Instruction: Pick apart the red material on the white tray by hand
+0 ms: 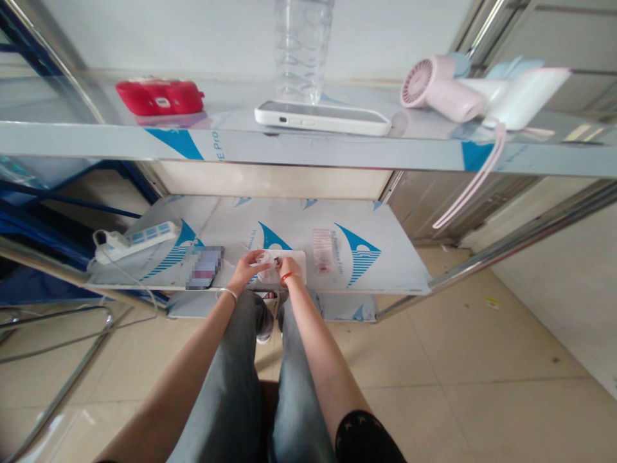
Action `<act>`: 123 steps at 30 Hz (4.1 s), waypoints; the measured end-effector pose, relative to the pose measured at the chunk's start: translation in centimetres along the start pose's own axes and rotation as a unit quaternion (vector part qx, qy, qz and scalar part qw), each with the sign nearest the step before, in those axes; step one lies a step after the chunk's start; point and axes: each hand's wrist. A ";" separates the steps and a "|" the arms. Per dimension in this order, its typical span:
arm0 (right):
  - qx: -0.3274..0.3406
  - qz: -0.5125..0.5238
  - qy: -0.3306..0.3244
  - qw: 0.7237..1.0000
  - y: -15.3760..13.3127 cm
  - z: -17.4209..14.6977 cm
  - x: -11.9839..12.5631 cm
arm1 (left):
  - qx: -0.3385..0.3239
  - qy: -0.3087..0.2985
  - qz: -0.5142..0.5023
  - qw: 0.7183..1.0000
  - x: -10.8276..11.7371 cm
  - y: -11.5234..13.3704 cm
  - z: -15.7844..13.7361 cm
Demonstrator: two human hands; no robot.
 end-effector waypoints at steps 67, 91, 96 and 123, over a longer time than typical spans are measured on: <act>-0.046 0.488 0.113 0.864 2.8 -2.8 4.8 | 0.039 0.116 -0.275 0.954 -9.5 2.5 -1.8; -0.002 0.393 0.030 0.919 3.7 -3.8 6.6 | 0.013 0.036 -0.200 0.979 -9.8 2.3 -2.1; -0.001 0.380 0.052 0.924 3.7 -3.8 6.6 | -0.002 0.019 -0.178 0.984 -10.0 2.3 -2.1; -0.017 0.354 -0.004 0.935 4.1 -3.9 7.2 | 0.010 0.010 -0.105 0.994 -9.8 2.0 -2.0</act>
Point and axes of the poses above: each hand's wrist, its own z-axis towards the middle knuckle, its own x-axis out of the back of the hand, y = z × x, and after that the axes turned 7 degrees about -z, right-handed
